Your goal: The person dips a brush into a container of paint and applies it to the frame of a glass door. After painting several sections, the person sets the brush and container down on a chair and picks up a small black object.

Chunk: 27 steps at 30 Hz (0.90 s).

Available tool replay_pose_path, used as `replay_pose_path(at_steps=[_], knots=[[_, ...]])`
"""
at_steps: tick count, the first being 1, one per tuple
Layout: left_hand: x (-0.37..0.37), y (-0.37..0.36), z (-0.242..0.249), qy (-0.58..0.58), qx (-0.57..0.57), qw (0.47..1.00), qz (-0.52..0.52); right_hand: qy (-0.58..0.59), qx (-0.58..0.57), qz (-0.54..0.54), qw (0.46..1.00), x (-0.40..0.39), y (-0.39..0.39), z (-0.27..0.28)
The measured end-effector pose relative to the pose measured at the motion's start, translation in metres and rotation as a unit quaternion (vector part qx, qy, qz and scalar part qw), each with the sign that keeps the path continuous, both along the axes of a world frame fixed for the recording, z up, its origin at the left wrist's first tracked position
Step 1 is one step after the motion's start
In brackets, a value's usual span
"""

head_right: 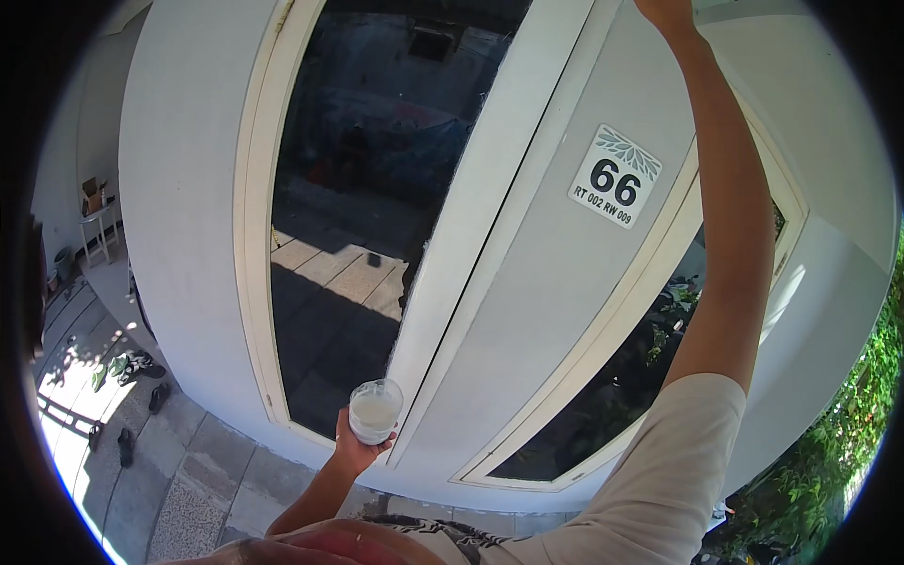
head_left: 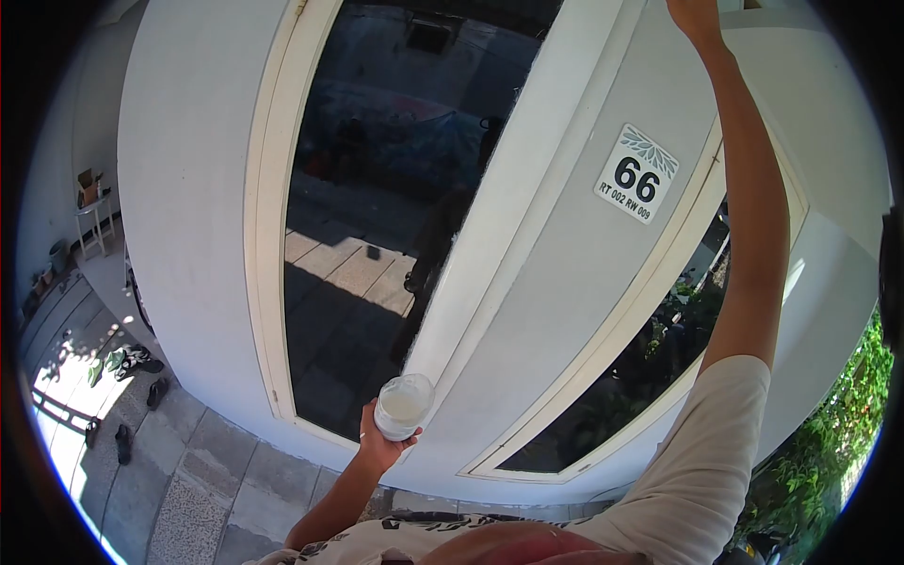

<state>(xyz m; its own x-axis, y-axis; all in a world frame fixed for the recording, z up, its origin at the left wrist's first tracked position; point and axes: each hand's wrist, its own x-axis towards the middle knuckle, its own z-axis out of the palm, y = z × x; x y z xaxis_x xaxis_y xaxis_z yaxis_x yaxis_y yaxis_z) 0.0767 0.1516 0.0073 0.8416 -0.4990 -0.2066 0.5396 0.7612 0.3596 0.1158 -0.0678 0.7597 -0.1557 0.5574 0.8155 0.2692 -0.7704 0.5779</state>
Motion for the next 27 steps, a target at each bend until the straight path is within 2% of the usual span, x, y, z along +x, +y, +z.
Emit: replay_pose_path(at_steps=[3,6,8,9,10,12,13,15,18,20,22,24,26,27], knots=[[-0.002,0.001,0.002,-0.001,0.002,1.0,-0.007,0.013,-0.055,-0.085,0.995,0.005,0.015,-0.032],[-0.006,0.001,0.004,0.005,0.002,1.0,-0.002,0.053,-0.108,-0.061,0.991,0.001,0.018,-0.061],[-0.008,0.002,0.003,0.008,-0.006,1.0,-0.002,0.133,-0.144,-0.061,0.979,-0.007,0.021,-0.073],[-0.009,0.002,0.003,0.009,-0.006,1.0,-0.002,0.206,-0.07,-0.04,0.975,-0.016,0.025,-0.074],[-0.009,0.003,0.003,0.008,-0.003,1.0,0.002,0.206,-0.07,-0.04,0.975,-0.022,0.026,-0.066],[-0.011,0.005,0.003,0.011,0.001,1.0,0.006,0.115,0.009,-0.058,0.992,-0.023,0.019,-0.046],[-0.01,0.005,0.002,0.007,0.0,1.0,0.006,0.118,0.009,-0.058,0.991,-0.018,0.008,-0.034],[-0.01,0.005,0.001,0.003,0.0,1.0,0.006,-0.019,-0.01,-0.011,1.0,-0.011,-0.006,-0.017],[-0.012,0.007,0.002,0.002,0.004,1.0,0.004,-0.029,-0.026,-0.035,0.999,0.0,-0.021,-0.036],[-0.015,0.007,0.005,0.022,0.015,1.0,0.008,0.016,-0.043,-0.075,0.996,-0.005,-0.016,-0.072],[-0.017,0.008,0.002,0.011,0.016,1.0,0.008,0.084,-0.092,-0.05,0.991,0.004,-0.028,-0.108],[-0.019,0.009,-0.002,0.0,0.017,1.0,0.006,0.145,-0.119,-0.075,0.979,-0.008,-0.022,-0.148],[-0.021,0.009,-0.003,0.003,0.013,1.0,0.002,0.266,-0.079,-0.06,0.959,-0.022,-0.007,-0.177],[-0.02,0.008,-0.004,0.003,0.013,1.0,0.001,0.287,-0.071,-0.071,0.953,-0.019,-0.008,-0.177]])
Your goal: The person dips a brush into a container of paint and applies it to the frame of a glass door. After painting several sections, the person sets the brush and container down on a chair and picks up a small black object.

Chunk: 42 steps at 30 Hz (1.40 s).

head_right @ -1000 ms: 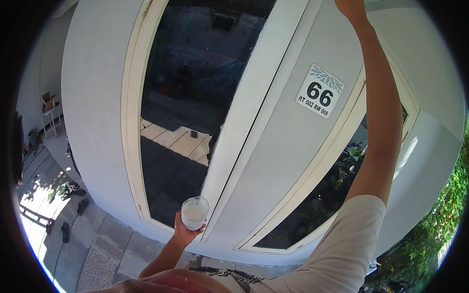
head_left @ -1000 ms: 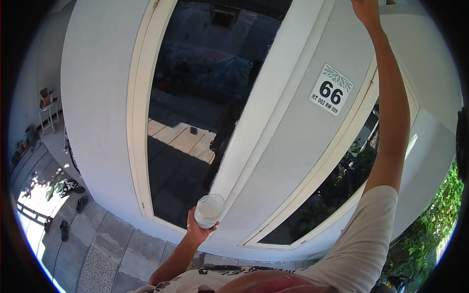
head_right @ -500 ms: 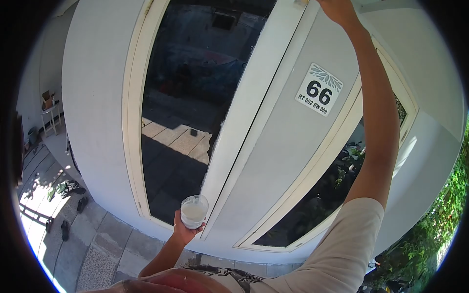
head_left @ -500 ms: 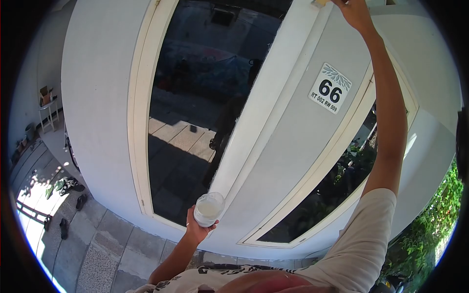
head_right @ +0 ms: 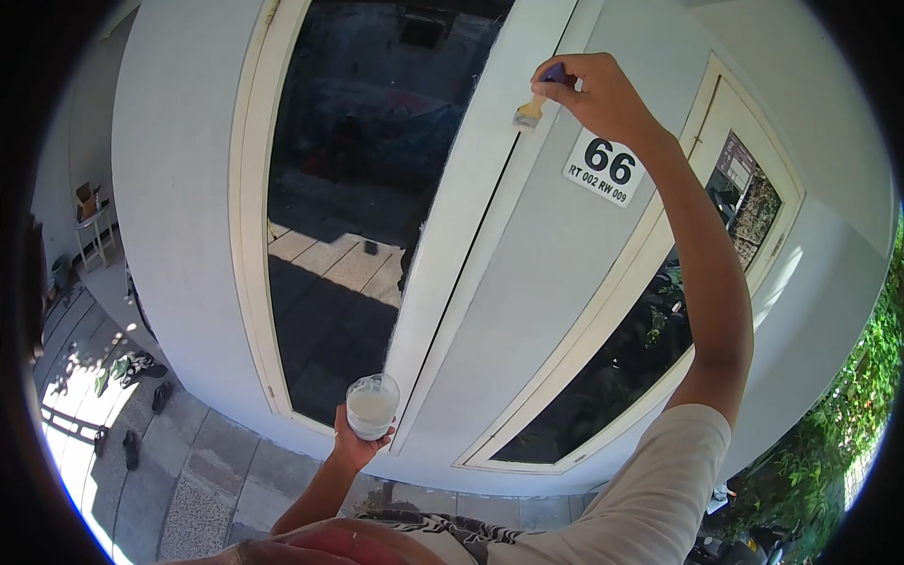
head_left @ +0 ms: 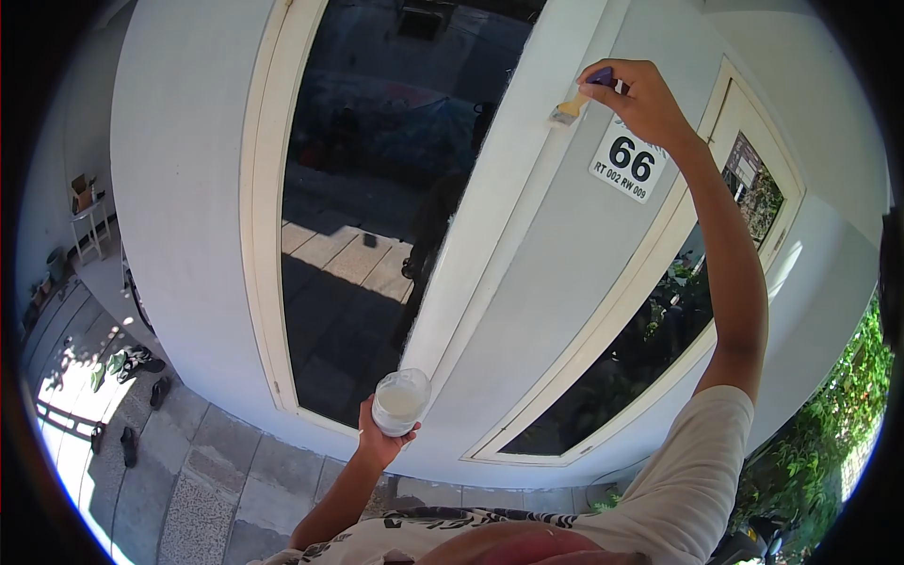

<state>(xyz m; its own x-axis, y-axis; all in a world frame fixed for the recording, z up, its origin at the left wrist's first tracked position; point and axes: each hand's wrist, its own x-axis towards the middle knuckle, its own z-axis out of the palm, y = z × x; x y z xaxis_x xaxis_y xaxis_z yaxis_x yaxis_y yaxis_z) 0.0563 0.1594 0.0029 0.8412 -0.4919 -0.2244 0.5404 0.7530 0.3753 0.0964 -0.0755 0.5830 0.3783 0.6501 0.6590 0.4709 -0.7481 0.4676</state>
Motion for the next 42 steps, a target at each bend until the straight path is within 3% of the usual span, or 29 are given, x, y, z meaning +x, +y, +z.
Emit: replay_pose_path(at_steps=[3,4,5,6,7,8,9,11,14,19,23,25,26,27,28,30,31,33,36,38,39,42], knots=[[-0.001,-0.001,-0.004,0.013,-0.002,1.0,-0.004,0.008,0.033,-0.005,0.999,0.023,-0.01,0.039],[-0.001,-0.001,-0.003,0.01,-0.005,1.0,-0.004,-0.018,0.042,-0.068,0.997,0.036,-0.021,0.071],[-0.001,-0.002,-0.002,0.009,-0.007,1.0,-0.004,-0.068,0.027,-0.039,0.997,0.045,-0.033,0.104],[-0.001,-0.001,-0.002,0.008,-0.008,1.0,0.0,-0.024,0.127,0.018,0.991,0.027,-0.015,0.121],[-0.001,-0.001,-0.002,0.005,-0.008,1.0,0.0,-0.058,0.135,0.066,0.987,0.037,-0.024,0.146],[-0.001,-0.001,-0.003,0.002,-0.008,1.0,0.0,-0.152,0.152,0.005,0.977,0.023,-0.01,0.152],[-0.001,-0.001,-0.003,0.003,-0.008,1.0,0.0,-0.151,0.152,0.006,0.977,0.022,-0.006,0.159],[-0.002,0.0,-0.001,0.008,0.0,1.0,0.009,-0.346,0.074,0.101,0.93,0.029,-0.004,0.17],[-0.001,0.001,-0.004,0.008,-0.004,1.0,0.007,-0.323,0.03,0.092,0.941,0.03,0.01,0.137],[-0.001,0.002,-0.004,0.007,0.002,1.0,0.008,-0.22,-0.123,0.033,0.967,0.04,0.013,0.02],[-0.005,0.003,0.002,0.01,0.01,1.0,0.014,-0.097,-0.085,0.032,0.991,0.025,0.027,-0.012],[-0.006,0.002,0.006,0.013,0.022,0.999,0.021,-0.006,-0.014,0.011,1.0,0.032,0.027,0.007],[-0.006,0.001,0.008,0.012,0.032,0.999,0.026,-0.038,-0.067,0.009,0.997,0.052,0.011,0.041],[-0.006,0.001,0.008,0.012,0.033,0.999,0.026,-0.013,-0.032,-0.026,0.999,0.051,0.012,0.072],[-0.005,0.001,0.006,0.01,0.029,0.999,0.022,0.003,0.062,0.012,0.998,0.038,0.024,0.097],[-0.004,0.0,0.007,0.008,0.023,0.999,0.02,-0.094,0.139,0.085,0.982,0.042,0.016,0.146],[-0.005,-0.001,0.008,0.011,0.027,0.999,0.019,-0.229,0.101,0.067,0.966,0.036,0.016,0.161],[-0.005,-0.001,0.008,0.015,0.03,0.999,0.017,-0.317,0.057,0.06,0.945,0.025,0.016,0.174],[-0.003,0.0,0.001,0.012,0.007,1.0,0.006,-0.291,0.034,0.026,0.956,0.024,0.018,0.14],[-0.003,0.0,0.0,0.006,0.003,1.0,0.006,-0.234,-0.012,0.022,0.972,0.024,0.022,0.092],[-0.003,0.0,-0.001,0.006,0.003,1.0,0.004,-0.246,-0.094,0.031,0.964,0.026,0.015,0.072],[-0.004,0.0,-0.003,0.0,-0.005,1.0,0.0,-0.154,-0.139,0.045,0.977,0.021,0.009,-0.002]])
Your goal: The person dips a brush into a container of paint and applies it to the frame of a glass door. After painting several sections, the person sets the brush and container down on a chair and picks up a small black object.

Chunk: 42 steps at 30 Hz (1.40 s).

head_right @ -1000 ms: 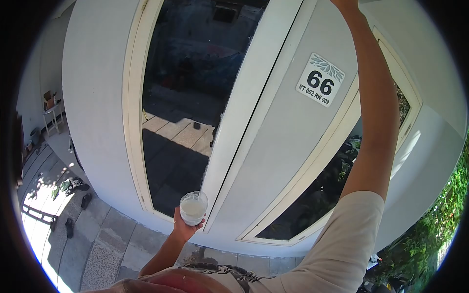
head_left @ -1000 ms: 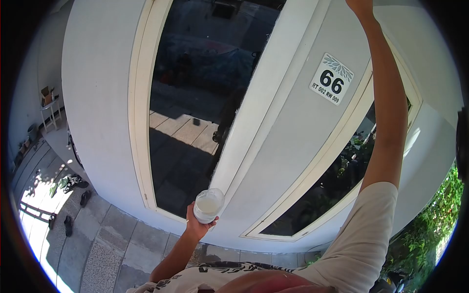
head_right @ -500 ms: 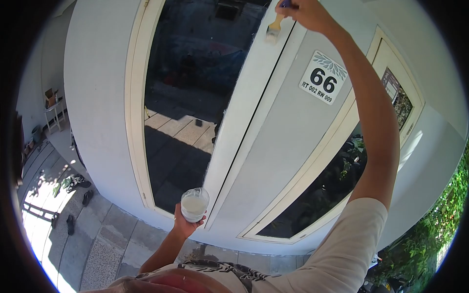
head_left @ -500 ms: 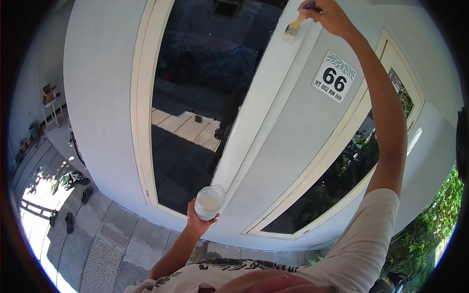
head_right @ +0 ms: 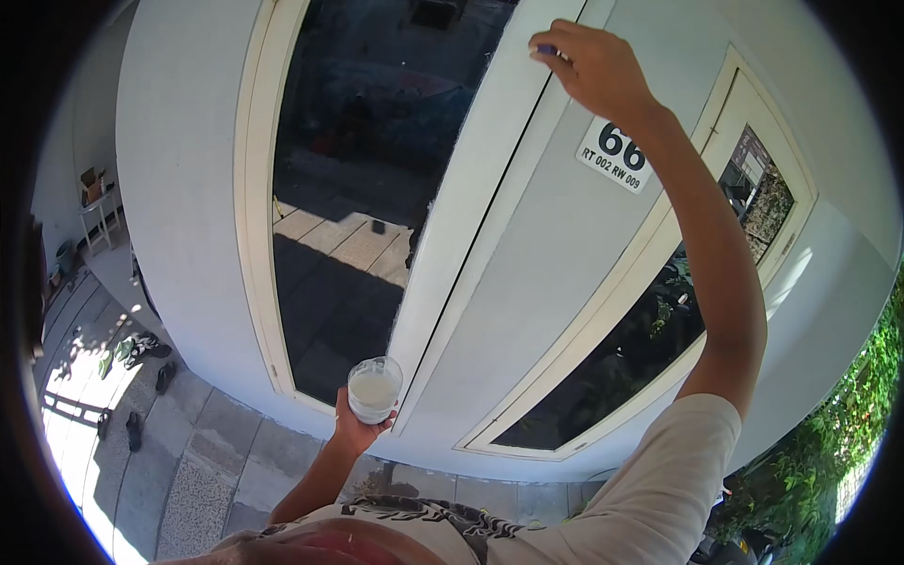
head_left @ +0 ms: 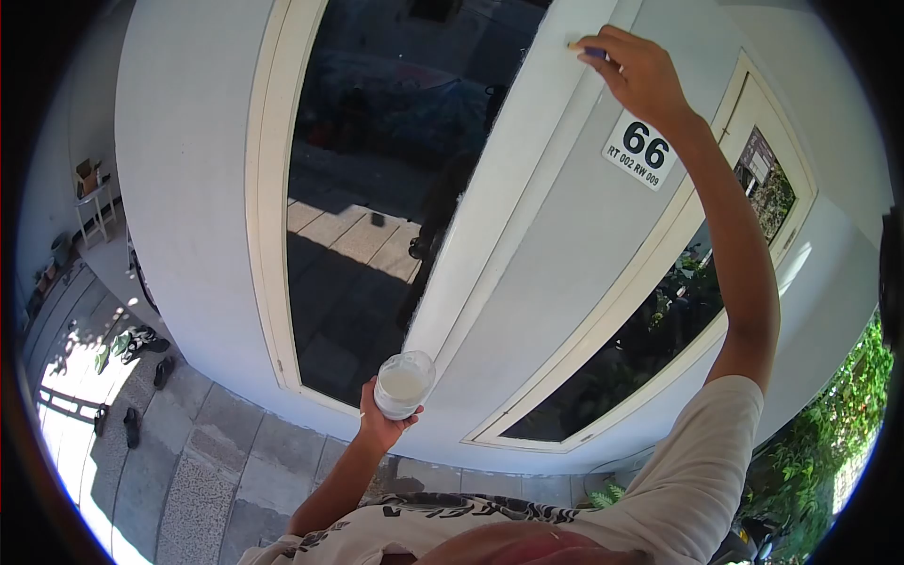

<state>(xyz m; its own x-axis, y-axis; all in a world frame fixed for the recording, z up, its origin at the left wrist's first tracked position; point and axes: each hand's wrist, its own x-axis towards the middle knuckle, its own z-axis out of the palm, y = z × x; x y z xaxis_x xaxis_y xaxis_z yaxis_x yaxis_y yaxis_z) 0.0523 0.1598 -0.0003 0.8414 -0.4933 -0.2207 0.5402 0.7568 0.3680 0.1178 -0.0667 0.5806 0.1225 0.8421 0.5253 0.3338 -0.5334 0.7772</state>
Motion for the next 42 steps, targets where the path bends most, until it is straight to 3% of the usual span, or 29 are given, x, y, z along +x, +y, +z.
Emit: replay_pose_path(at_steps=[3,6,8,9,10,12,13,15,16,19,23,25,29,32,33,34,35,37,39,41,42], knots=[[0.002,-0.002,0.0,0.004,-0.006,1.0,-0.003,0.217,0.081,-0.041,0.972,-0.019,0.008,-0.049],[0.0,-0.003,0.003,0.021,0.004,1.0,-0.005,0.228,0.137,-0.064,0.962,0.001,-0.008,-0.017],[0.001,-0.005,0.002,-0.004,0.001,1.0,-0.003,0.168,0.177,-0.093,0.965,0.008,-0.021,0.04],[0.001,-0.005,0.001,-0.004,0.002,1.0,-0.002,0.159,0.177,-0.045,0.97,0.024,-0.039,0.083],[0.001,-0.005,-0.001,-0.009,0.0,1.0,-0.003,0.167,0.25,-0.01,0.954,0.008,-0.025,0.102],[0.0,-0.007,-0.002,-0.013,-0.001,1.0,-0.005,0.12,0.249,0.042,0.96,0.013,-0.031,0.141],[-0.001,-0.007,0.0,-0.008,0.002,1.0,-0.006,0.12,0.25,0.042,0.96,0.007,-0.026,0.146],[-0.001,-0.007,0.0,-0.001,0.007,1.0,-0.007,-0.082,0.271,0.011,0.959,-0.002,-0.017,0.154],[0.0,-0.008,-0.001,0.004,0.006,1.0,-0.008,-0.17,0.225,0.052,0.958,0.002,-0.018,0.156],[-0.003,-0.008,0.002,0.019,0.014,1.0,-0.01,-0.192,0.188,0.08,0.96,0.006,-0.024,0.144],[-0.003,-0.008,0.002,0.031,0.017,0.999,-0.01,-0.106,0.082,0.012,0.991,0.0,-0.008,0.044],[-0.004,-0.007,0.005,0.03,0.02,0.999,-0.013,-0.14,-0.013,0.096,0.985,0.011,-0.014,-0.013],[-0.006,-0.008,0.003,0.015,0.016,1.0,-0.016,0.008,0.06,0.047,0.997,-0.006,-0.003,-0.134],[-0.01,-0.007,0.005,0.018,0.025,0.999,-0.023,0.202,0.097,0.065,0.972,-0.017,0.005,-0.222],[-0.012,-0.006,0.004,0.022,0.027,0.999,-0.023,0.28,0.103,0.032,0.954,-0.019,0.007,-0.241],[-0.013,-0.006,0.002,0.018,0.025,0.999,-0.021,0.283,0.092,0.037,0.954,-0.016,0.006,-0.245],[-0.015,-0.005,0.0,0.015,0.022,0.999,-0.02,0.286,0.082,0.042,0.954,-0.012,0.004,-0.246],[-0.015,-0.004,-0.006,0.015,0.024,0.999,-0.023,0.312,0.189,-0.021,0.931,0.001,-0.002,-0.21],[-0.016,-0.003,-0.008,0.014,0.027,0.999,-0.027,0.235,0.235,0.027,0.943,0.009,-0.01,-0.145],[-0.019,-0.003,-0.006,0.015,0.025,0.999,-0.015,0.051,0.194,0.056,0.978,0.01,-0.028,-0.082],[-0.019,-0.005,-0.007,0.022,0.028,0.999,-0.013,0.035,0.231,0.091,0.968,0.0,-0.016,-0.063]])
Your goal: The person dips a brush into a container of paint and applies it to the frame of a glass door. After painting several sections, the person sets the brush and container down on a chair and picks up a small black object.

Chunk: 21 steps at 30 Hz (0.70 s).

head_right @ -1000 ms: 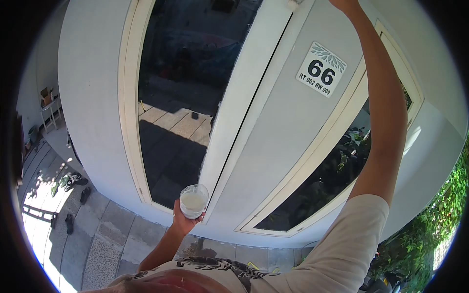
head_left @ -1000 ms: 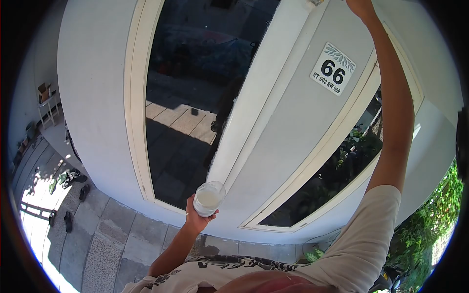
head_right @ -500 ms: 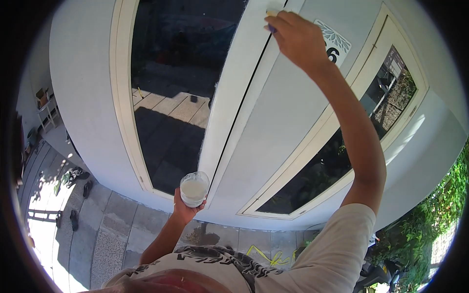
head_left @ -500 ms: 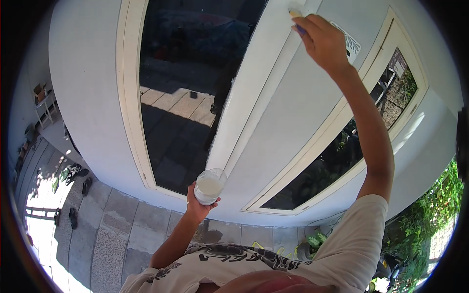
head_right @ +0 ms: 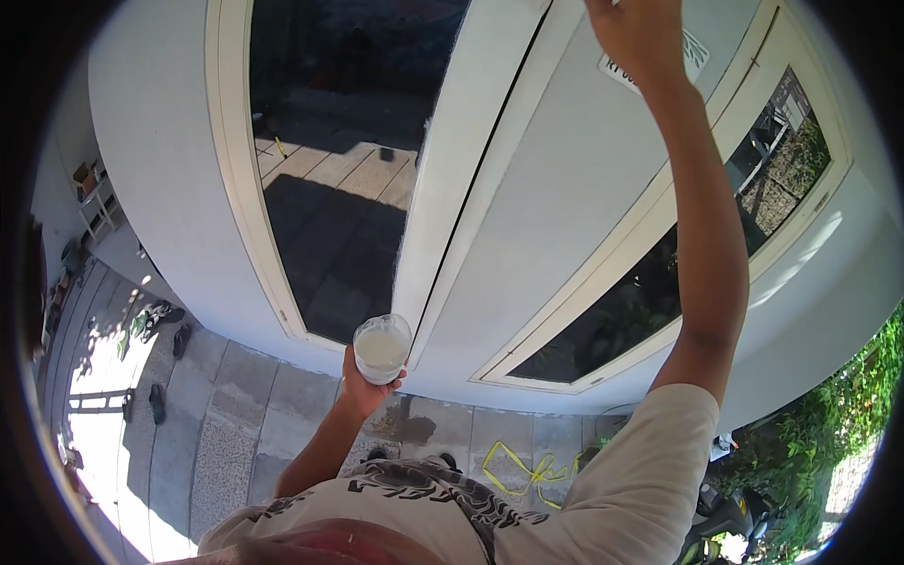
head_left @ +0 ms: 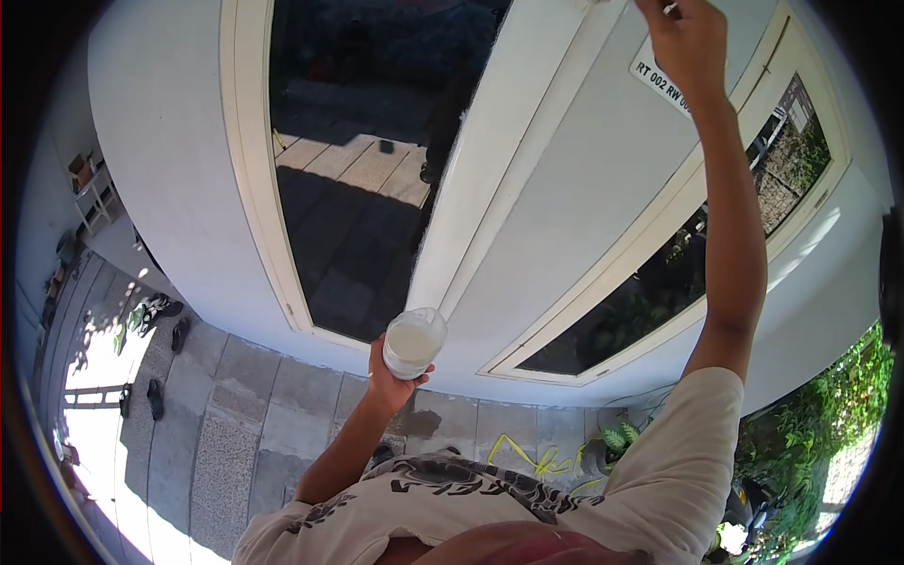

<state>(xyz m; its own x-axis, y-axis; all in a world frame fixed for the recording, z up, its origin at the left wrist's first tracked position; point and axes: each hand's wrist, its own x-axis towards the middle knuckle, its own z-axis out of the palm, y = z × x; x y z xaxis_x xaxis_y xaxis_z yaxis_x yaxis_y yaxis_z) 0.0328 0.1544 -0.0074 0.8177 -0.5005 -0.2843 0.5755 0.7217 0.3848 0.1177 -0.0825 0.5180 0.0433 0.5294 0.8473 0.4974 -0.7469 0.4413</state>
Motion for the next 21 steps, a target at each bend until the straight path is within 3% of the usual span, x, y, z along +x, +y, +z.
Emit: replay_pose_path(at_steps=[2,4,6,7,9,10,12,14,17,19,21], knots=[[-0.001,0.0,-0.001,-0.016,-0.006,1.0,-0.006,-0.014,0.047,0.032,0.998,-0.009,0.013,0.017],[-0.005,-0.001,0.004,-0.015,-0.003,1.0,0.001,-0.163,-0.077,0.025,0.983,-0.008,0.018,0.019],[-0.009,-0.001,0.01,-0.01,0.005,1.0,0.009,-0.089,-0.089,-0.036,0.991,-0.004,0.02,-0.021],[-0.01,-0.001,0.012,-0.007,0.006,1.0,0.015,-0.13,-0.145,0.032,0.98,0.014,0.01,-0.048],[-0.015,-0.002,0.014,-0.026,0.005,1.0,0.011,-0.071,-0.218,-0.015,0.973,0.011,0.007,-0.113],[-0.018,-0.003,0.015,-0.025,0.006,1.0,0.015,-0.011,-0.21,0.012,0.978,-0.001,0.008,-0.14],[-0.022,-0.006,0.016,-0.036,0.003,0.999,0.014,0.103,-0.11,0.06,0.987,-0.033,0.006,-0.183],[-0.028,-0.014,0.018,-0.038,-0.001,0.999,0.01,0.127,0.0,0.093,0.987,-0.063,-0.008,-0.216],[-0.042,-0.035,0.02,-0.035,-0.012,0.999,-0.015,0.209,0.286,0.082,0.932,-0.106,-0.047,-0.29],[-0.053,-0.051,0.024,-0.028,-0.014,0.999,-0.04,0.264,0.523,0.116,0.802,-0.13,-0.077,-0.355],[-0.068,-0.069,0.026,-0.009,0.002,0.996,-0.085,0.284,0.677,0.102,0.671,-0.172,-0.091,-0.394]])
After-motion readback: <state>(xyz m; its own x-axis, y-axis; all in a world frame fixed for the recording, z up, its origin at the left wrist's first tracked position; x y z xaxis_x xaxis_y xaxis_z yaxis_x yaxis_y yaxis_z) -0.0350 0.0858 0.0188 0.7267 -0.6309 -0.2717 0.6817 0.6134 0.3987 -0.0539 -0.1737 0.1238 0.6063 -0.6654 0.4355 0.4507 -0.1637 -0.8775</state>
